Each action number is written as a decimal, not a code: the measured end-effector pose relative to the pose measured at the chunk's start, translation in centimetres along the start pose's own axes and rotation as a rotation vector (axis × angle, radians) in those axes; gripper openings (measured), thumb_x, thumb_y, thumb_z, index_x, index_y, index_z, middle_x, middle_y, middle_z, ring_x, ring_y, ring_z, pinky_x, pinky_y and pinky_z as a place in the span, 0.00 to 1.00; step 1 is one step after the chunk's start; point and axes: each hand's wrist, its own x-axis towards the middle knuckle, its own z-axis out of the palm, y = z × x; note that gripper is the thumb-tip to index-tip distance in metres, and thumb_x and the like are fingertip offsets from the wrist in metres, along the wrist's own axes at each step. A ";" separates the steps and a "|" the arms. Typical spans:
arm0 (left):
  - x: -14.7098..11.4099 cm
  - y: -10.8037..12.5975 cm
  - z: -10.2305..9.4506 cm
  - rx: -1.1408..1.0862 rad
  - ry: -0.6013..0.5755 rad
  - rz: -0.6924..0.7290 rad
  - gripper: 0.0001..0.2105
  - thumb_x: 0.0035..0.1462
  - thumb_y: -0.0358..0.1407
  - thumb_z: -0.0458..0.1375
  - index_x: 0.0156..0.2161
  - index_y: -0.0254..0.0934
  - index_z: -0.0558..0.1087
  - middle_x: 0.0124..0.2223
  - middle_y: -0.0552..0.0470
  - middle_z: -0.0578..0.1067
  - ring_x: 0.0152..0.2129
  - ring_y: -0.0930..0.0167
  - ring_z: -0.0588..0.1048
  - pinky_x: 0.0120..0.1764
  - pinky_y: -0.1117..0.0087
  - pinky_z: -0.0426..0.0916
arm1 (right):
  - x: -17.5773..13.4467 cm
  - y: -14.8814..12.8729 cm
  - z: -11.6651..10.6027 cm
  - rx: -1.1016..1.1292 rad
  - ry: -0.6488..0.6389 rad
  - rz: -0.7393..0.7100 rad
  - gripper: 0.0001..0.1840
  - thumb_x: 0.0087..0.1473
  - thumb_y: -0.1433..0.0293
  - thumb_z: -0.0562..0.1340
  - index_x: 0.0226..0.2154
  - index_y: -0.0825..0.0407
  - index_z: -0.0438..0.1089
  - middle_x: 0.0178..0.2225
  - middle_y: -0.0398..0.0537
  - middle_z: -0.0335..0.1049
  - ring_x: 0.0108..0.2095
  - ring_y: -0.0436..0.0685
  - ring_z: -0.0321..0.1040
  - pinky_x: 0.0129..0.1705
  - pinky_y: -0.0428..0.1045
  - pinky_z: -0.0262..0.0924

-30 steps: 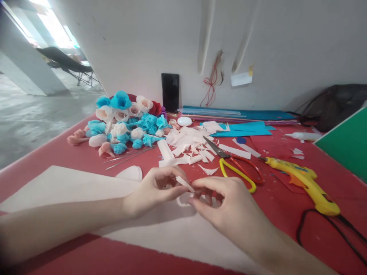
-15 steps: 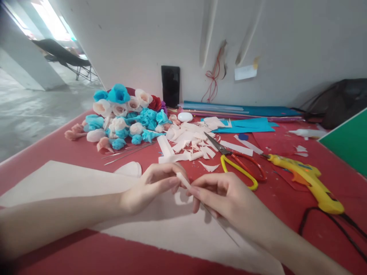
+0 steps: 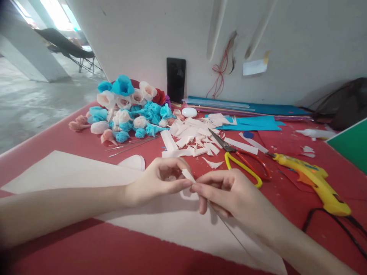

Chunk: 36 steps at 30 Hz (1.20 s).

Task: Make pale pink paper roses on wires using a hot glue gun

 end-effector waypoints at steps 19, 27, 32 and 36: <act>-0.7 -0.9 -5.0 0.932 -0.068 0.375 0.08 0.54 0.34 0.54 0.30 0.35 0.75 0.35 0.47 0.75 0.33 0.70 0.69 0.41 0.66 0.62 | 1.7 2.3 2.1 0.465 -0.056 0.074 0.15 0.56 0.61 0.56 0.26 0.57 0.63 0.21 0.48 0.68 0.13 0.40 0.49 0.13 0.37 0.42; -0.5 -0.4 -5.0 0.915 -0.171 0.399 0.07 0.55 0.33 0.53 0.33 0.33 0.73 0.34 0.46 0.76 0.32 0.71 0.71 0.41 0.69 0.64 | 1.3 1.7 2.2 0.413 -0.065 0.097 0.16 0.58 0.62 0.54 0.26 0.57 0.62 0.21 0.48 0.68 0.13 0.40 0.49 0.14 0.37 0.41; -0.6 -0.4 -4.8 0.871 -0.147 0.312 0.07 0.53 0.31 0.54 0.36 0.34 0.72 0.33 0.48 0.75 0.30 0.73 0.71 0.36 0.72 0.65 | 1.4 1.6 2.2 0.401 -0.066 0.099 0.16 0.56 0.61 0.55 0.26 0.57 0.61 0.20 0.48 0.67 0.12 0.40 0.47 0.13 0.38 0.38; -0.5 -0.6 -4.8 0.835 -0.144 0.247 0.06 0.54 0.30 0.54 0.33 0.35 0.73 0.35 0.48 0.75 0.32 0.74 0.71 0.37 0.75 0.64 | 1.5 1.6 2.2 0.401 -0.066 0.112 0.16 0.56 0.61 0.55 0.26 0.57 0.62 0.21 0.48 0.67 0.12 0.40 0.47 0.13 0.38 0.36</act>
